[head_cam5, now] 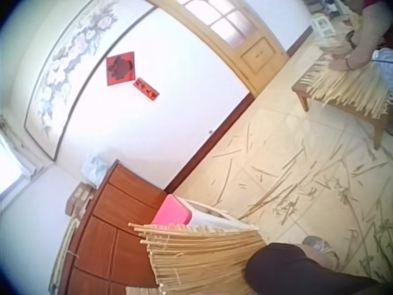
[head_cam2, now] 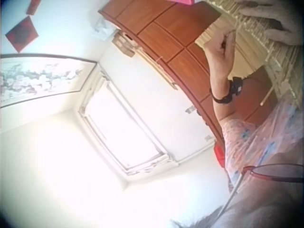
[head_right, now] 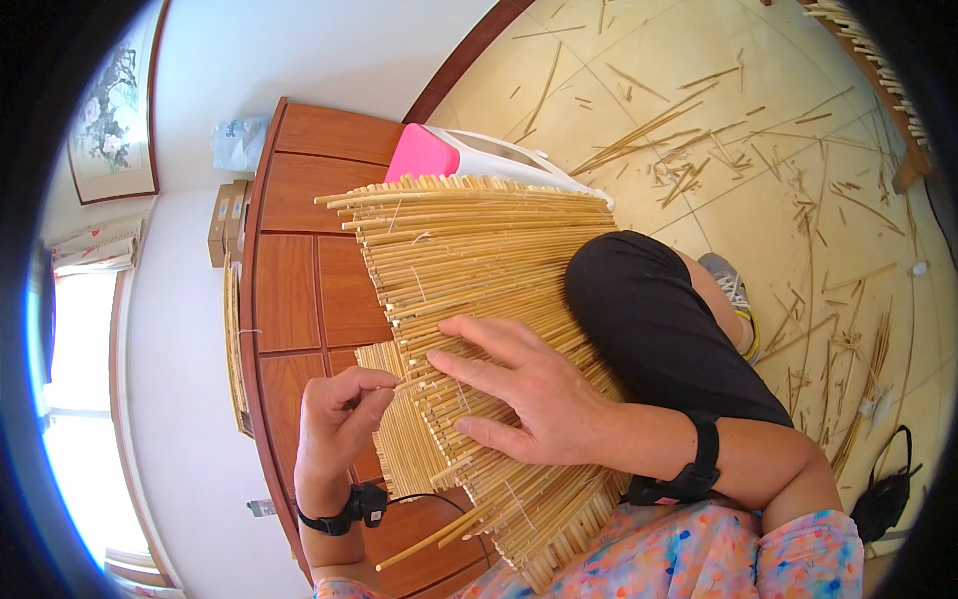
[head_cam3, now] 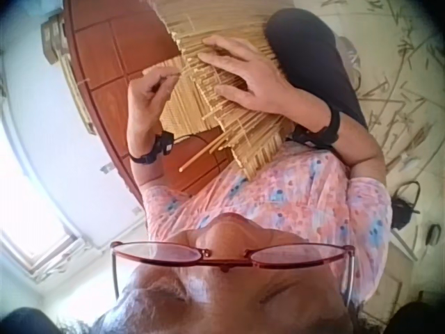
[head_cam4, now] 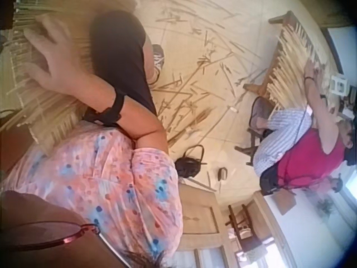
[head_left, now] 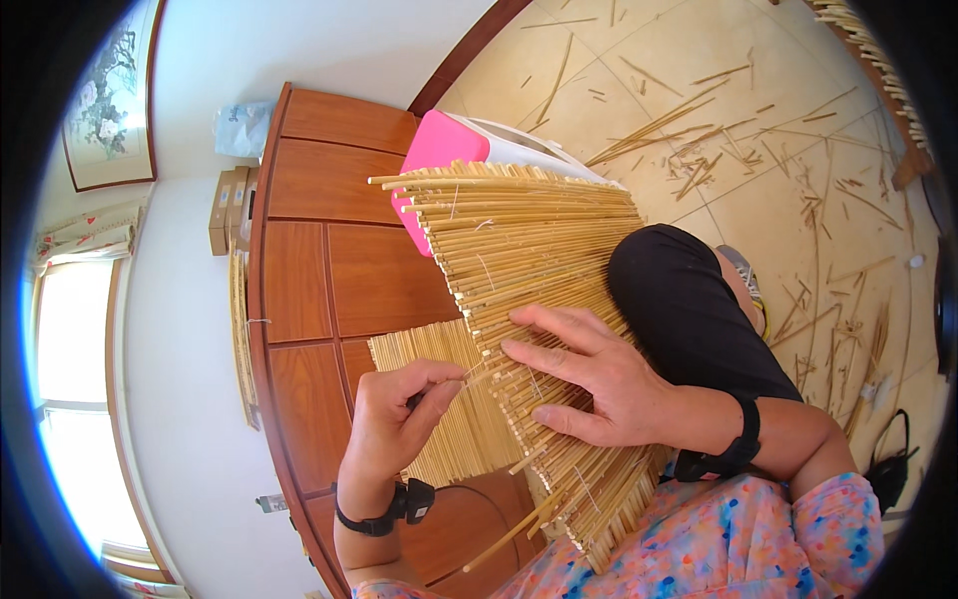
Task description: The person weaves thin bamboo strips into a mat by hand, repeatedly passing a strip through the existing weave and tightening it. The person occasionally adjusts the mat's position and continues the repetitive weaving process.
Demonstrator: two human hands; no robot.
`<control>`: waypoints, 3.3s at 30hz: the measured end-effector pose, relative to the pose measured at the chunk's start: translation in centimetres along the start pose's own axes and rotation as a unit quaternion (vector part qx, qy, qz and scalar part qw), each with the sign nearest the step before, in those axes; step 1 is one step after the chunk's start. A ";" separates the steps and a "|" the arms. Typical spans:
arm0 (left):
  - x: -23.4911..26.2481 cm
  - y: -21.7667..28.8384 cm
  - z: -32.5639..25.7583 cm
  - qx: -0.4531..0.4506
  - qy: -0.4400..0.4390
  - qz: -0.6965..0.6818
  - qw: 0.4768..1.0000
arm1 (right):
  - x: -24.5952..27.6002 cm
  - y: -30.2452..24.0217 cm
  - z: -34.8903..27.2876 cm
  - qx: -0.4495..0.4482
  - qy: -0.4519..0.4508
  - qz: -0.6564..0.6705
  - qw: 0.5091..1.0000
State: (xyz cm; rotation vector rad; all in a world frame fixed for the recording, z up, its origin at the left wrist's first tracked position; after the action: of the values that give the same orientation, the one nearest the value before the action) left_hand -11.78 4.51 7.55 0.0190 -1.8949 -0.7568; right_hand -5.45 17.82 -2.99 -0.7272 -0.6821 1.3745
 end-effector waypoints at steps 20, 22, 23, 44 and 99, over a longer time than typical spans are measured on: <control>-0.4 0.7 0.4 -0.054 -0.001 0.037 0.998 | -0.4 -0.2 0.1 0.013 -0.038 -0.033 0.999; -0.3 1.5 0.8 -0.106 -0.011 0.060 0.993 | -0.4 -0.3 0.2 0.016 -0.042 -0.039 0.998; -0.4 1.8 0.9 -0.131 -0.016 0.072 0.989 | -0.5 -0.2 0.1 0.014 -0.042 -0.040 0.998; -1.3 -0.6 0.9 -0.132 -0.022 -0.071 0.988 | -0.2 0.0 0.0 0.008 -0.034 -0.029 0.999; -1.4 -0.8 1.2 -0.057 0.026 -0.117 0.991 | 0.0 0.4 0.1 -0.008 -0.061 -0.020 0.998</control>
State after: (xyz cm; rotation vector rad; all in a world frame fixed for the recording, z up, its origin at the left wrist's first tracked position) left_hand -12.45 4.91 5.69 0.1918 -1.8166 -1.0128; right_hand -5.81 17.81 -3.26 -0.6425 -0.7997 1.3859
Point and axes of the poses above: each hand's wrist, its own z-axis towards the middle knuckle, its own x-axis out of the back of the hand, y = z × x, the point moved 10 cm from there along z, towards the middle knuckle, and after that the axes turned 7 degrees about -z, right-handed, at the moved point
